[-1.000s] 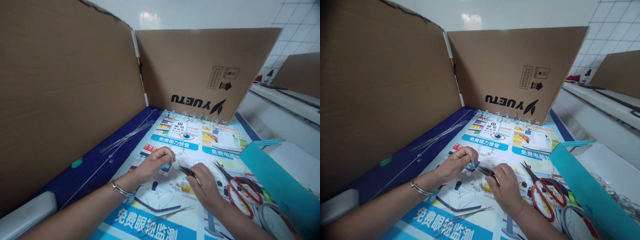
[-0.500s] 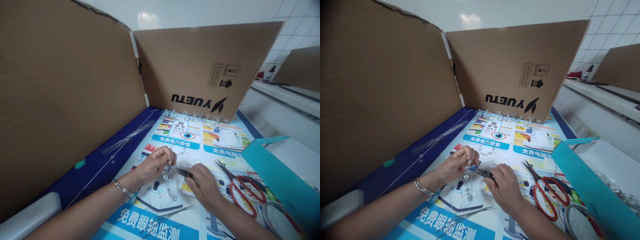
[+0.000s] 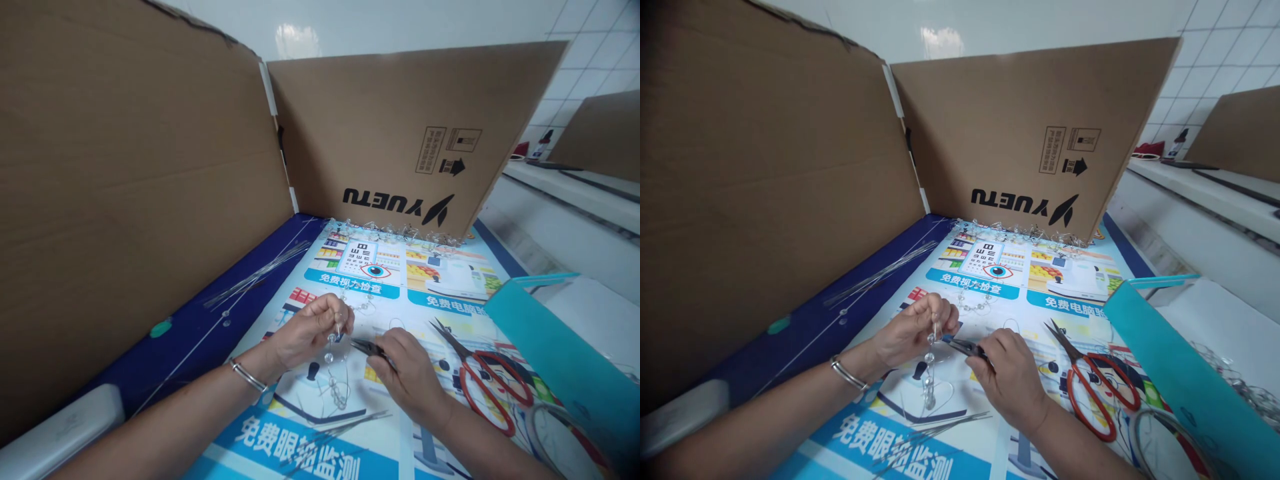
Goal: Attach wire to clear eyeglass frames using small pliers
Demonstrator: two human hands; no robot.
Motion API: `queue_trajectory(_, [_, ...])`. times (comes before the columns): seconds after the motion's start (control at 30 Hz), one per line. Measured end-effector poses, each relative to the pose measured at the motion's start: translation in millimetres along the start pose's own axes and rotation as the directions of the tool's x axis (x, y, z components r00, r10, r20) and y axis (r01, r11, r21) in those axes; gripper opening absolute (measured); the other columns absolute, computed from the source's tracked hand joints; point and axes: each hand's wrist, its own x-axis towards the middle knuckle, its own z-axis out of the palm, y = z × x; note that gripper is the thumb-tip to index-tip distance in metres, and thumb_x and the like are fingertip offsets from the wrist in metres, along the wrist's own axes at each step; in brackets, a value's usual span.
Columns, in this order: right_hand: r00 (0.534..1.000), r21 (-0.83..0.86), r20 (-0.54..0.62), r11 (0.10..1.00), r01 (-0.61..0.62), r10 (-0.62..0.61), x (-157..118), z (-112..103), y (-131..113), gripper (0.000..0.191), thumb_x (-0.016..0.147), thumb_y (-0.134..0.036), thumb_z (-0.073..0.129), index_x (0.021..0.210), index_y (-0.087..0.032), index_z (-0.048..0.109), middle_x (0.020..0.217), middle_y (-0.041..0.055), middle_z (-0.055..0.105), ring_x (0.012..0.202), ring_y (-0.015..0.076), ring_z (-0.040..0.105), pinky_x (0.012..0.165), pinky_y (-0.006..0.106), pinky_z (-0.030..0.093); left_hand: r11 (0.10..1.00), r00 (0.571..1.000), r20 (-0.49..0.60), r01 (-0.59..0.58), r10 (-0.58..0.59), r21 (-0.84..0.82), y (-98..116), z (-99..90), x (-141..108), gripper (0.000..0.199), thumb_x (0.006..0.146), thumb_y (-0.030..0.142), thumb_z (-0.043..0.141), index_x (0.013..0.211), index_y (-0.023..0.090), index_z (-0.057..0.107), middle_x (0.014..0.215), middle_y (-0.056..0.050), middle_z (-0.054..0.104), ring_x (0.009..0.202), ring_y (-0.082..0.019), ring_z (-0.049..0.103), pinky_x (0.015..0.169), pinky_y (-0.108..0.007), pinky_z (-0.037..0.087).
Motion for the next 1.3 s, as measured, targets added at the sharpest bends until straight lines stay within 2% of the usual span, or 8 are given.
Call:
queue_trajectory(0.13, [0.999, 0.033, -0.026, 0.999, -0.040, 0.041, 1.2, 1.1, 1.0, 0.021, 0.087, -0.033, 0.041, 0.087, -0.018, 0.056, 0.080, 0.0056, 0.054, 0.076, 0.0163, 0.049, 0.067, 0.029, 0.039, 0.996, 0.997, -0.070, 0.050, -0.044, 0.076, -0.2, -0.8, 1.7, 0.030, 0.075, 0.044, 0.057, 0.069, 0.017, 0.045, 0.062, 0.001, 0.045, 0.064, -0.012, 0.047, 0.061, -0.026, 0.036])
queue_trajectory(0.2, [0.991, 0.084, -0.036, 0.989, -0.123, 0.126, 3.0, 0.2, 1.3, 0.021, 0.087, -0.033, 0.039, 0.081, -0.019, 0.053, 0.076, 0.0039, 0.053, 0.073, 0.0150, 0.049, 0.064, 0.027, 0.039, 0.987, 0.986, -0.151, 0.089, -0.068, 0.132, -1.6, -2.7, 3.9, 0.027, 0.079, 0.041, 0.052, 0.071, 0.016, 0.045, 0.064, 0.000, 0.047, 0.061, -0.011, 0.046, 0.057, -0.023, 0.034])
queue_trajectory(0.3, [0.973, 0.172, -0.022, 0.960, -0.222, 0.229, 6.1, -2.0, 2.2, 0.023, 0.087, -0.034, 0.039, 0.073, -0.019, 0.048, 0.069, 0.0005, 0.049, 0.066, 0.0129, 0.047, 0.060, 0.024, 0.038, 0.980, 0.956, -0.292, 0.098, -0.044, 0.173, -4.8, -6.2, 6.8, 0.025, 0.081, 0.039, 0.050, 0.071, 0.016, 0.045, 0.066, 0.001, 0.049, 0.059, -0.010, 0.045, 0.056, -0.022, 0.034])
queue_trajectory(0.47, [0.977, 0.254, -0.012, 0.945, -0.205, 0.215, 8.0, -0.1, 2.5, 0.018, 0.078, -0.035, 0.055, 0.074, -0.019, 0.050, 0.070, -0.0001, 0.049, 0.065, 0.0122, 0.047, 0.060, 0.024, 0.038, 0.986, 0.921, -0.390, 0.071, -0.008, 0.148, -10.1, -6.4, 6.4, 0.023, 0.082, 0.037, 0.049, 0.071, 0.017, 0.044, 0.064, 0.003, 0.048, 0.059, -0.008, 0.046, 0.058, -0.021, 0.036])
queue_trajectory(0.6, [0.987, 0.273, -0.003, 0.949, -0.155, 0.162, 7.3, 6.4, -2.0, 0.020, 0.072, -0.035, 0.063, 0.079, -0.018, 0.054, 0.073, 0.0009, 0.051, 0.067, 0.0131, 0.048, 0.062, 0.025, 0.040, 0.994, 0.903, -0.430, 0.056, -0.009, 0.097, -13.6, -0.8, 3.4, 0.021, 0.082, 0.035, 0.049, 0.072, 0.017, 0.044, 0.064, 0.003, 0.048, 0.060, -0.008, 0.046, 0.059, -0.021, 0.037])
queue_trajectory(0.9, [0.991, 0.290, 0.027, 0.947, -0.136, 0.134, 6.0, 11.6, -5.2, 0.012, 0.074, -0.027, 0.060, 0.082, -0.019, 0.055, 0.078, 0.0028, 0.053, 0.074, 0.0148, 0.050, 0.066, 0.026, 0.041, 0.996, 0.898, -0.431, 0.081, -0.092, -0.044, -15.0, 7.6, -1.1, 0.020, 0.082, 0.034, 0.049, 0.073, 0.017, 0.045, 0.065, 0.002, 0.048, 0.061, -0.008, 0.049, 0.057, -0.021, 0.038])
queue_trajectory(1.13, [0.978, 0.339, 0.061, 0.917, -0.211, 0.202, 8.6, 8.3, -4.8, 0.009, 0.074, -0.023, 0.059, 0.078, -0.018, 0.054, 0.075, 0.0014, 0.053, 0.068, 0.0127, 0.048, 0.062, 0.024, 0.039, 0.993, 0.895, -0.433, 0.083, -0.111, -0.083, -15.3, 8.6, -0.4, 0.019, 0.082, 0.032, 0.049, 0.072, 0.016, 0.044, 0.065, 0.002, 0.048, 0.059, -0.008, 0.048, 0.055, -0.020, 0.037])
queue_trajectory(1.3, [0.939, 0.401, 0.117, 0.850, -0.341, 0.322, 10.0, 4.0, -7.6, 0.008, 0.074, -0.026, 0.057, 0.074, -0.018, 0.054, 0.070, -0.0014, 0.051, 0.065, 0.0111, 0.046, 0.061, 0.022, 0.037, 0.992, 0.891, -0.435, 0.112, -0.129, -0.066, -19.8, 5.2, 0.4, 0.019, 0.082, 0.033, 0.049, 0.074, 0.017, 0.044, 0.064, 0.002, 0.049, 0.058, -0.009, 0.049, 0.055, -0.020, 0.037])
